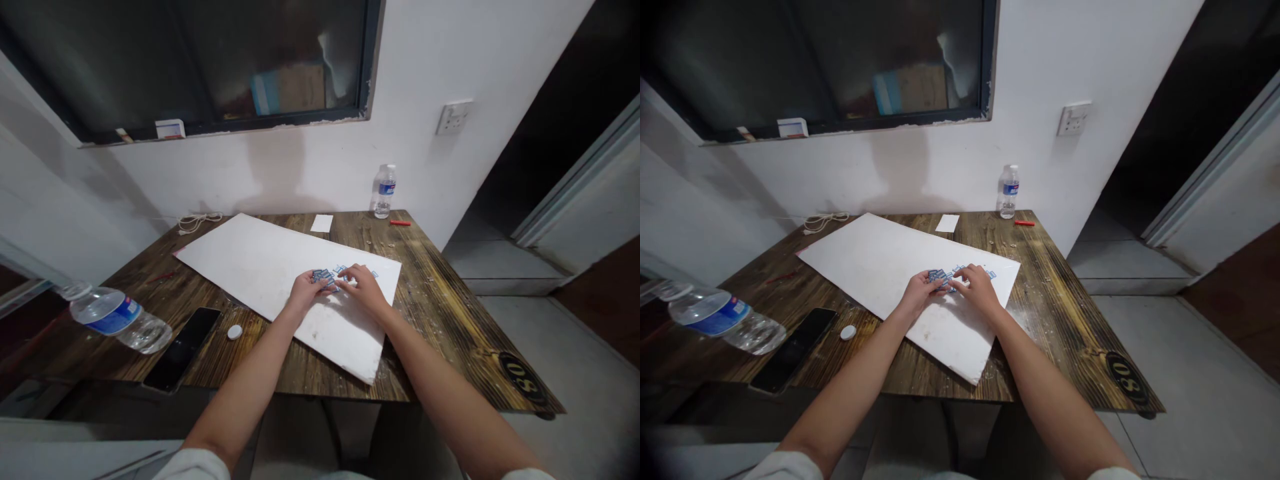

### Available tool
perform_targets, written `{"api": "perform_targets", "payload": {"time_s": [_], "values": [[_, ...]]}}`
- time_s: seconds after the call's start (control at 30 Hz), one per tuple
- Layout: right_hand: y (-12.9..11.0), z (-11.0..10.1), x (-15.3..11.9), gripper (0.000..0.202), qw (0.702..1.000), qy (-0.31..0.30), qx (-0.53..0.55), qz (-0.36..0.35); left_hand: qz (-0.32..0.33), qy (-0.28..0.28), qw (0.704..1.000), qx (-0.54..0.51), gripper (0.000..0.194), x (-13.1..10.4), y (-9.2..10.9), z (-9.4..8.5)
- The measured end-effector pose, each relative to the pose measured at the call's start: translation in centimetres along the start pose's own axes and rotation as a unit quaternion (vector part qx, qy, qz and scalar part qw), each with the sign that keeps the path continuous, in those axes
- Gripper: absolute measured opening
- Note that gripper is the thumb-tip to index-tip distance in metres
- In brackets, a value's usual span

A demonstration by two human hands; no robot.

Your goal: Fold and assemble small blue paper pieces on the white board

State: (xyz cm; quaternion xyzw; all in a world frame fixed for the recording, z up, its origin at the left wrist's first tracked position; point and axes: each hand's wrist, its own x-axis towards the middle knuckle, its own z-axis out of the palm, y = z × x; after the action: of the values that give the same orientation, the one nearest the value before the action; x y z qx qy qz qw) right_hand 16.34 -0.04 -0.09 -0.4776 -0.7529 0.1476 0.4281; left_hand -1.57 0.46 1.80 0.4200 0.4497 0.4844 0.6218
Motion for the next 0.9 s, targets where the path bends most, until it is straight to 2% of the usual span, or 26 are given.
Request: {"api": "perform_targets", "payload": {"time_s": [0.17, 0.33, 0.47, 0.57, 0.7, 0.8, 0.9], "values": [[-0.2, 0.2, 0.0, 0.018, 0.999, -0.008, 0.027, -0.023, -0.004, -0.025, 0.997, 0.067, 0.030, -0.1, -0.3, 0.0], [-0.1, -0.2, 0.3, 0.022, 0.998, -0.003, 0.065, 0.004, -0.006, -0.002, 1.000, -0.002, 0.021, 0.1, -0.1, 0.0], [-0.3, -0.4, 0.3, 0.029, 0.994, -0.084, 0.066, -0.007, -0.017, 0.062, 0.995, -0.082, 0.017, 0.5, 0.2, -0.3], [-1.0, -0.4, -0.2, 0.025, 0.991, -0.129, -0.007, -0.028, -0.016, 0.072, 0.991, -0.113, 0.022, 0.7, 0.2, -0.6], [-1.5, -0.3, -0.5, 0.018, 0.992, -0.085, -0.092, -0.009, -0.011, 0.051, 0.992, -0.112, 0.029, 0.4, 0.3, -0.4], [-1.2, -0.3, -0.3, 0.019, 0.998, -0.031, -0.063, 0.002, -0.021, 0.031, 0.996, -0.080, 0.032, 0.0, 0.2, -0.1], [-0.7, -0.1, -0.2, 0.019, 0.999, -0.009, -0.030, -0.004, -0.026, -0.002, 0.999, -0.045, 0.032, -0.2, -0.2, 0.2]]}}
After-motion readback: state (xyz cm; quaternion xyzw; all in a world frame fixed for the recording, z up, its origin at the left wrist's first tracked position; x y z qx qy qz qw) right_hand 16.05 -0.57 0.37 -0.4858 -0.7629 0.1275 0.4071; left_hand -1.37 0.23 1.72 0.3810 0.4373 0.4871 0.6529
